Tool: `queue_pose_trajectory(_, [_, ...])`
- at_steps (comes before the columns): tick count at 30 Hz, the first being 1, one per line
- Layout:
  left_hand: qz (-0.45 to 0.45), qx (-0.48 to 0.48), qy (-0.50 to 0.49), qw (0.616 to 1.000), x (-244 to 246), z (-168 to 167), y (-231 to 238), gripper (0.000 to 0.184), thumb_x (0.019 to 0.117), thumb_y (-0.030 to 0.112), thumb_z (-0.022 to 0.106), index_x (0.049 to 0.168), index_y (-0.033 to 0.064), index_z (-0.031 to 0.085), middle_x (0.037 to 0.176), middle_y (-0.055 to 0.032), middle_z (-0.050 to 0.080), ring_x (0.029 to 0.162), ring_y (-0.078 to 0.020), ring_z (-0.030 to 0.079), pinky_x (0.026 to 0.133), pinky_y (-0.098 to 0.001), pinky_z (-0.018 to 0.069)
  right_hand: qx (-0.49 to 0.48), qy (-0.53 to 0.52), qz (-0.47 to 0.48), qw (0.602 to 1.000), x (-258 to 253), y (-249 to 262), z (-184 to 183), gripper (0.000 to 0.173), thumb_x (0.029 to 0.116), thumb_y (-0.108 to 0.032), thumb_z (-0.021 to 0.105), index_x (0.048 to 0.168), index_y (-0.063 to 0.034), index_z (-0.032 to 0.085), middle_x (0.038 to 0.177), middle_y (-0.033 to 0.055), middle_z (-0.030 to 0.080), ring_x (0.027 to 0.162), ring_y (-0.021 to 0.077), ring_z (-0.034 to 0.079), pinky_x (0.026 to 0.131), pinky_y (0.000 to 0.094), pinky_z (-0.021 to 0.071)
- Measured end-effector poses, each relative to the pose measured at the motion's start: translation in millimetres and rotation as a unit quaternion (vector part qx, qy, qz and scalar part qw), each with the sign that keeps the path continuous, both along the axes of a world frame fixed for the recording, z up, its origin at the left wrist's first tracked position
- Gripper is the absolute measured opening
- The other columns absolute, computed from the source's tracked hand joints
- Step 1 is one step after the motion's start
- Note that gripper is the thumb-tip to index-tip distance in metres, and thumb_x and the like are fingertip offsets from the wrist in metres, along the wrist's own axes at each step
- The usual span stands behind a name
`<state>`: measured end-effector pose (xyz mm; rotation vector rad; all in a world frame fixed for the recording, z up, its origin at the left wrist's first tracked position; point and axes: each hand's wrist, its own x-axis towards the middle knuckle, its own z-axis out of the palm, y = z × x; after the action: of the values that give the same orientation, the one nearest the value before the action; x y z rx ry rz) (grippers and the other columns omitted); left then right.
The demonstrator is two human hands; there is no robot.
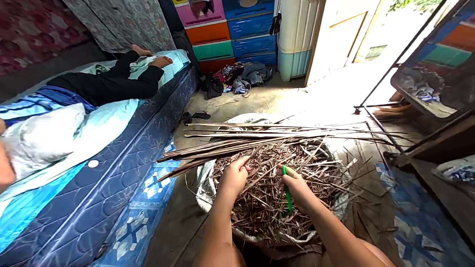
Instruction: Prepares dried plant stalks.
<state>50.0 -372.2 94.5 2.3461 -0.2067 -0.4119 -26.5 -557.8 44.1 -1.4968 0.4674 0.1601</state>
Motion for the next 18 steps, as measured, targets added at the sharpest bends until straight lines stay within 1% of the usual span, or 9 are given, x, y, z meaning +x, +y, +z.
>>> queue_pose_trajectory(2, [0.036, -0.011, -0.012, 0.999, 5.6, -11.2, 0.3, 0.039, 0.1078, 0.011, 0.044, 0.144, 0.0126, 0.059, 0.115, -0.0112, 0.071, 0.096, -0.0208, 0.069, 0.089, -0.0406, 0.0541, -0.06, 0.008, 0.044, 0.997, 6.1, -0.9, -2.2, 0.053, 0.0995, -0.003, 0.044, 0.153, -0.0019, 0.044, 0.14, 0.0178, 0.056, 0.116, 0.0243, 0.059, 0.093, 0.04, 0.0498])
queue_pose_trajectory(5, [0.055, 0.004, -0.039, 0.998, 5.9, -21.6, -1.3, 0.036, 0.1084, 0.024, 0.051, 0.14, 0.0133, 0.064, 0.132, -0.0113, 0.069, 0.122, -0.0257, 0.065, 0.107, -0.049, 0.0466, -0.11, -0.013, 0.117, 0.987, 12.2, 2.0, -13.8, 0.05, 0.101, -0.006, 0.056, 0.15, -0.0025, 0.048, 0.14, 0.0176, 0.058, 0.12, 0.0249, 0.061, 0.099, 0.0409, 0.0514])
queue_pose_trajectory(7, [0.055, 0.028, -0.06, 0.996, 3.7, -29.5, -3.9, 0.036, 0.1082, 0.027, 0.051, 0.139, 0.0151, 0.065, 0.133, -0.0121, 0.068, 0.125, -0.0288, 0.064, 0.108, -0.0521, 0.0458, -0.107, -0.041, 0.142, 0.983, 13.0, 8.6, -18.8, 0.051, 0.1014, -0.011, 0.06, 0.15, -0.002, 0.046, 0.132, 0.0154, 0.063, 0.105, 0.0213, 0.068, 0.091, 0.0378, 0.0567])
queue_pose_trajectory(8, [0.054, 0.048, -0.063, 0.995, 2.0, -32.5, -5.8, 0.036, 0.1081, 0.028, 0.051, 0.14, 0.017, 0.065, 0.131, -0.0132, 0.068, 0.123, -0.0306, 0.064, 0.106, -0.0538, 0.0465, -0.101, -0.056, 0.149, 0.982, 12.4, 13.2, -18.9, 0.052, 0.1019, -0.014, 0.06, 0.151, -0.0022, 0.045, 0.123, 0.0133, 0.066, 0.093, 0.0187, 0.069, 0.083, 0.0359, 0.0592])
queue_pose_trajectory(11, [0.045, 0.12, -0.045, 0.991, -4.9, -33.1, -11.5, 0.038, 0.108, 0.03, 0.049, 0.143, 0.0259, 0.063, 0.126, -0.0144, 0.069, 0.12, -0.0319, 0.064, 0.105, -0.0572, 0.0427, -0.125, -0.077, 0.168, 0.975, 9.0, 25.6, -11.7, 0.054, 0.106, -0.023, 0.055, 0.155, -0.0066, 0.039, 0.103, 0.0116, 0.069, 0.067, 0.0162, 0.067, 0.063, 0.0353, 0.0602])
queue_pose_trajectory(13, [0.027, 0.139, -0.04, 0.989, -8.9, -34.1, -12.0, 0.038, 0.1081, 0.029, 0.048, 0.143, 0.0263, 0.063, 0.122, -0.0127, 0.07, 0.119, -0.0292, 0.063, 0.108, -0.0556, 0.039, -0.19, -0.084, 0.184, 0.961, 7.9, 29.5, -11.3, 0.053, 0.1077, -0.028, 0.052, 0.156, -0.01, 0.041, 0.098, 0.0126, 0.07, 0.068, 0.019, 0.066, 0.066, 0.0387, 0.0583])
queue_pose_trajectory(15, [0.004, 0.145, -0.064, 0.987, -12.5, -38.0, -9.9, 0.037, 0.1072, 0.025, 0.049, 0.139, 0.0228, 0.067, 0.117, -0.0107, 0.073, 0.117, -0.0268, 0.065, 0.111, -0.0541, 0.0356, -0.211, -0.071, 0.189, 0.956, 7.9, 31.6, -14.7, 0.052, 0.1086, -0.031, 0.05, 0.156, -0.0103, 0.042, 0.096, 0.0138, 0.069, 0.07, 0.0217, 0.066, 0.069, 0.042, 0.0576])
queue_pose_trajectory(17, [-0.025, 0.146, -0.077, 0.986, -13.2, -37.7, -6.2, 0.035, 0.1073, 0.023, 0.048, 0.132, 0.016, 0.071, 0.119, -0.0106, 0.073, 0.122, -0.0262, 0.064, 0.118, -0.0563, 0.0276, -0.193, -0.053, 0.186, 0.962, 9.8, 32.3, -18.5, 0.048, 0.1092, -0.034, 0.047, 0.15, -0.0086, 0.046, 0.087, 0.0099, 0.065, 0.063, 0.0183, 0.063, 0.063, 0.0384, 0.0568])
queue_pose_trajectory(18, [-0.039, 0.148, -0.082, 0.985, -13.5, -36.3, -4.0, 0.034, 0.1072, 0.023, 0.047, 0.129, 0.0134, 0.072, 0.119, -0.0112, 0.074, 0.123, -0.0265, 0.064, 0.119, -0.0565, 0.0266, -0.184, -0.046, 0.185, 0.964, 10.5, 32.1, -18.2, 0.047, 0.1093, -0.035, 0.047, 0.148, -0.0081, 0.048, 0.086, 0.009, 0.064, 0.063, 0.0174, 0.062, 0.062, 0.0374, 0.056])
